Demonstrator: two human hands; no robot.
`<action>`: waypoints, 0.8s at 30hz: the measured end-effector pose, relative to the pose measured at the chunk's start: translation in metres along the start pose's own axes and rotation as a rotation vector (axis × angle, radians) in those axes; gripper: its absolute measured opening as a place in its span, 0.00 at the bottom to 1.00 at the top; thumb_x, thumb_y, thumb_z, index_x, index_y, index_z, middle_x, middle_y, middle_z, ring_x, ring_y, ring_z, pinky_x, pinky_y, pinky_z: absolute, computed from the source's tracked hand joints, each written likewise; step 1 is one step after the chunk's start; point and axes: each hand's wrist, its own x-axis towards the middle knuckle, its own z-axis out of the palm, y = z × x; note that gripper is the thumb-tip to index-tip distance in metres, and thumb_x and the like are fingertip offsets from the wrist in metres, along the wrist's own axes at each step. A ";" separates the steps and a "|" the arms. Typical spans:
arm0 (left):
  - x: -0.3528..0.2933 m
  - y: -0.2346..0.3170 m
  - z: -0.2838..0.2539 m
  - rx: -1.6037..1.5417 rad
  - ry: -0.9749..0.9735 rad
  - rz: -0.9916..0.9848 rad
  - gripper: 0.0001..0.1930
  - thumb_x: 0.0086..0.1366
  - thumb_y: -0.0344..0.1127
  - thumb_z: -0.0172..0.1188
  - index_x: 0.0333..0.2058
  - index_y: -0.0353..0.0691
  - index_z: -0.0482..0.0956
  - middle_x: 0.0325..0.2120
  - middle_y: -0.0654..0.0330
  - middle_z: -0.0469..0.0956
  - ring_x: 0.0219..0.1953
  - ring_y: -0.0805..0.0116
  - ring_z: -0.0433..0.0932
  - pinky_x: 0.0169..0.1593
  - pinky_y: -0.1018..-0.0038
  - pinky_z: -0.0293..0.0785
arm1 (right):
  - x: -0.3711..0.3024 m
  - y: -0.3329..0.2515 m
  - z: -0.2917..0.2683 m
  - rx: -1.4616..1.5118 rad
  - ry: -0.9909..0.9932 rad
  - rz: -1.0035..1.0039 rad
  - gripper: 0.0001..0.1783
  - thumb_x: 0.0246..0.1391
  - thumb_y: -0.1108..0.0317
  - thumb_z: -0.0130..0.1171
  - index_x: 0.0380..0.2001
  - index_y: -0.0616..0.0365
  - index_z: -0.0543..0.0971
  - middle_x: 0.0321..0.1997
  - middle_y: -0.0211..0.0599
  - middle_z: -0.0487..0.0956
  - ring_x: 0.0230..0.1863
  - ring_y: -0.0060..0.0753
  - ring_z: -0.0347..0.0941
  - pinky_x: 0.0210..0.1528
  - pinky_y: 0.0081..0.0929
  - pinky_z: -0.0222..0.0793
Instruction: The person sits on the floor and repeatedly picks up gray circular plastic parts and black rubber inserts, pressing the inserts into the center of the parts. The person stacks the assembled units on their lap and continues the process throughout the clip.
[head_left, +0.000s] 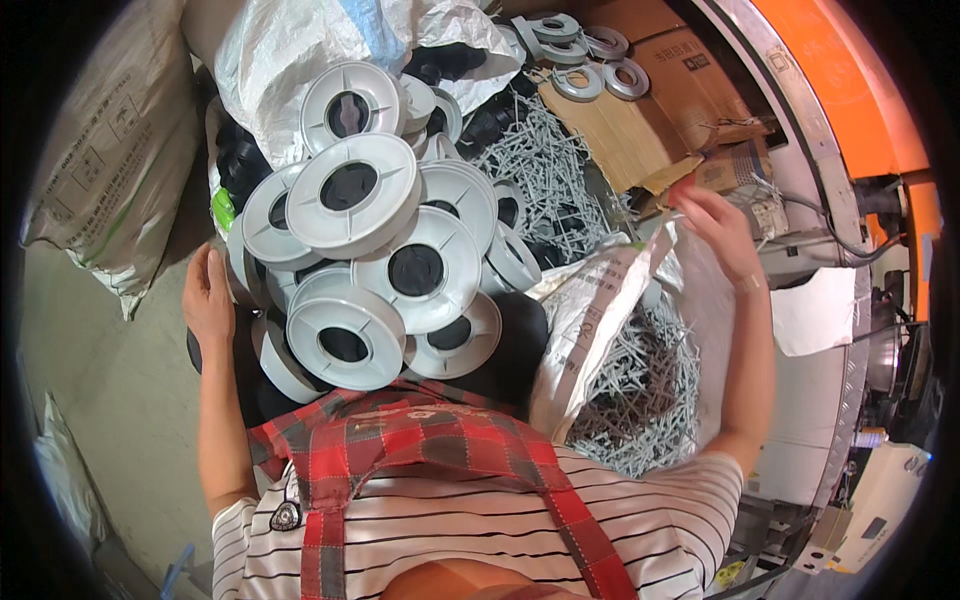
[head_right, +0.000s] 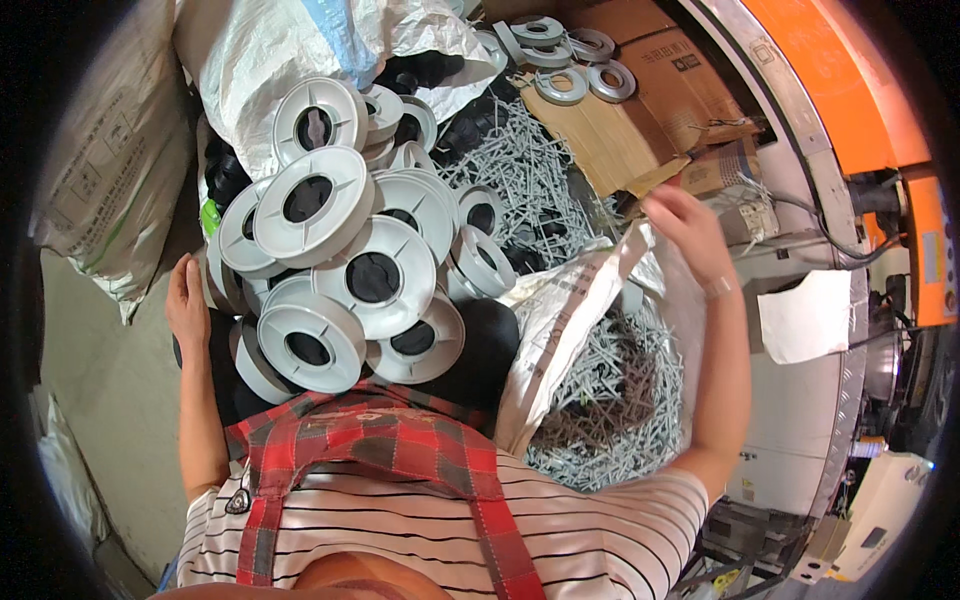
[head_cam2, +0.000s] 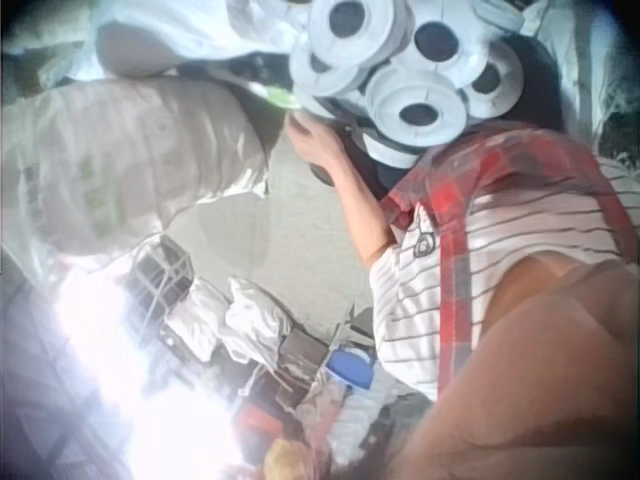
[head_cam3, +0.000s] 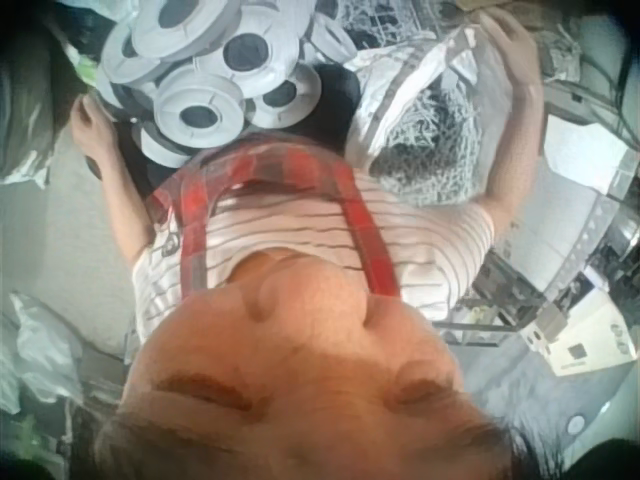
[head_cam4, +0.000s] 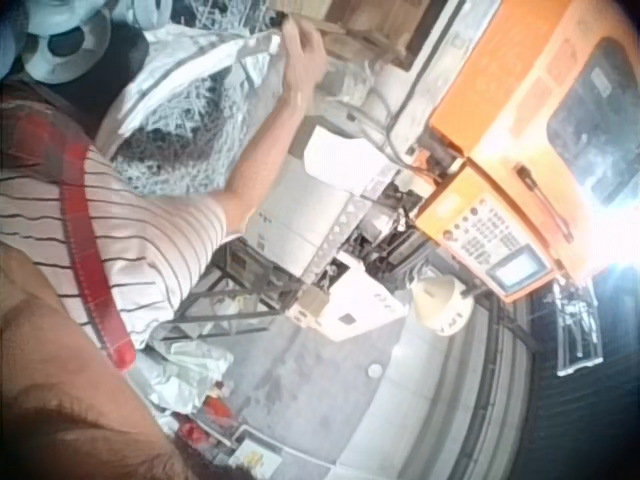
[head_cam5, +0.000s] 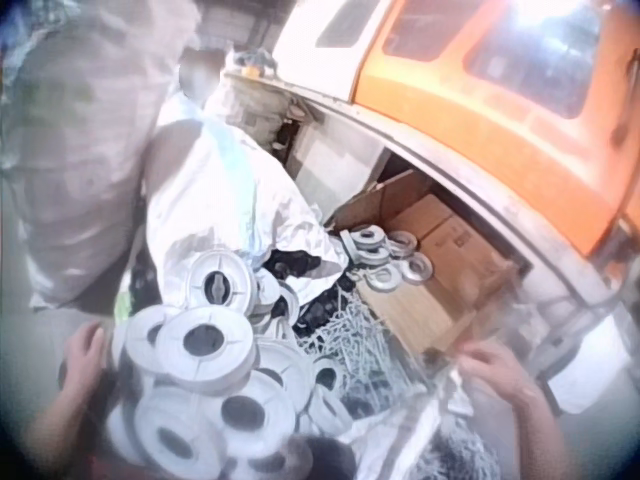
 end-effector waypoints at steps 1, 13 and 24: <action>0.002 -0.002 0.002 -0.015 0.005 -0.001 0.22 0.70 0.44 0.51 0.51 0.31 0.74 0.45 0.52 0.78 0.48 0.66 0.76 0.53 0.75 0.68 | 0.038 0.000 0.020 0.081 -0.023 0.093 0.28 0.53 0.53 0.63 0.47 0.68 0.75 0.41 0.31 0.77 0.42 0.21 0.71 0.46 0.19 0.67; 0.015 -0.016 0.016 0.047 -0.009 -0.051 0.19 0.71 0.40 0.50 0.54 0.31 0.71 0.46 0.53 0.77 0.48 0.69 0.75 0.52 0.74 0.69 | 0.318 0.305 0.115 0.138 0.105 0.477 0.54 0.38 0.34 0.66 0.59 0.66 0.68 0.64 0.49 0.67 0.64 0.46 0.63 0.63 0.37 0.56; 0.020 -0.030 0.008 0.117 -0.014 -0.051 0.19 0.70 0.37 0.51 0.52 0.28 0.71 0.46 0.53 0.76 0.49 0.68 0.74 0.55 0.73 0.68 | 0.321 0.405 0.182 -0.041 0.092 0.701 0.75 0.24 0.23 0.64 0.63 0.78 0.54 0.69 0.61 0.53 0.69 0.53 0.53 0.68 0.41 0.51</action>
